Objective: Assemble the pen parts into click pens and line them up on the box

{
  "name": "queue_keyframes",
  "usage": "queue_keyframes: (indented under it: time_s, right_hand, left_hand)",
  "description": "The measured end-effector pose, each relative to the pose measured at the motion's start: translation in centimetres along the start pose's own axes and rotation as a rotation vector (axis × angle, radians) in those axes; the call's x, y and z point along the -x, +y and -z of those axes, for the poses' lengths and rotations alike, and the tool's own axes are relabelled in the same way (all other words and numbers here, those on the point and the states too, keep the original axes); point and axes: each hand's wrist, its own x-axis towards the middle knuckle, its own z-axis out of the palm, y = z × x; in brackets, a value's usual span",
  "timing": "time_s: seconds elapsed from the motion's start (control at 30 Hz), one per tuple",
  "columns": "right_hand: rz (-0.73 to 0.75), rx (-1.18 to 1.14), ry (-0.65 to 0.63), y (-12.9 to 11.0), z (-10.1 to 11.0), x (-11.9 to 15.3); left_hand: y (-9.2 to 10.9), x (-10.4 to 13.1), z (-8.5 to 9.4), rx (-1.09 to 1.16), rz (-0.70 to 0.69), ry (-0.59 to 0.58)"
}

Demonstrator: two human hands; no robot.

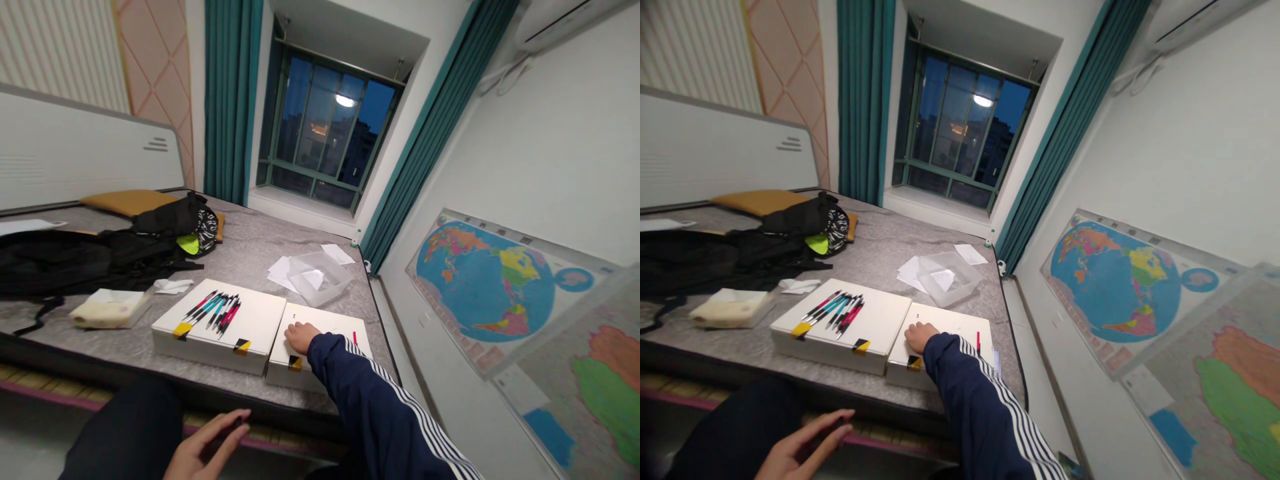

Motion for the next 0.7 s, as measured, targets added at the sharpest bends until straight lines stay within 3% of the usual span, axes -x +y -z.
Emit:
queue_keyframes:
  time_s: [0.13,0.23,0.3,0.43,0.53,0.7]
  right_hand:
    - [-0.063,-0.228,0.248,-1.8,1.5,2.5]
    - [-0.124,-0.431,0.433,-4.9,2.3,5.4]
    - [-0.143,-0.711,0.567,-7.5,2.9,7.7]
    - [-0.132,-1.528,0.852,-11.9,4.5,12.3]
    - [-0.128,-1.642,0.887,-13.7,6.1,14.8]
    - [-0.127,-1.534,0.846,-15.1,7.3,16.7]
  left_hand:
    - [0.0,-0.3,0.1,-0.016,-0.022,0.033]
    - [0.8,-0.6,-0.3,-0.006,-0.011,-0.007]
    - [1.7,-0.7,-0.8,0.004,0.005,-0.056]
    - [3.7,-0.1,-1.8,0.007,-0.041,-0.156]
    - [4.9,0.6,-2.3,-0.014,-0.083,-0.197]
    - [5.6,1.5,-2.7,-0.057,-0.097,-0.214]
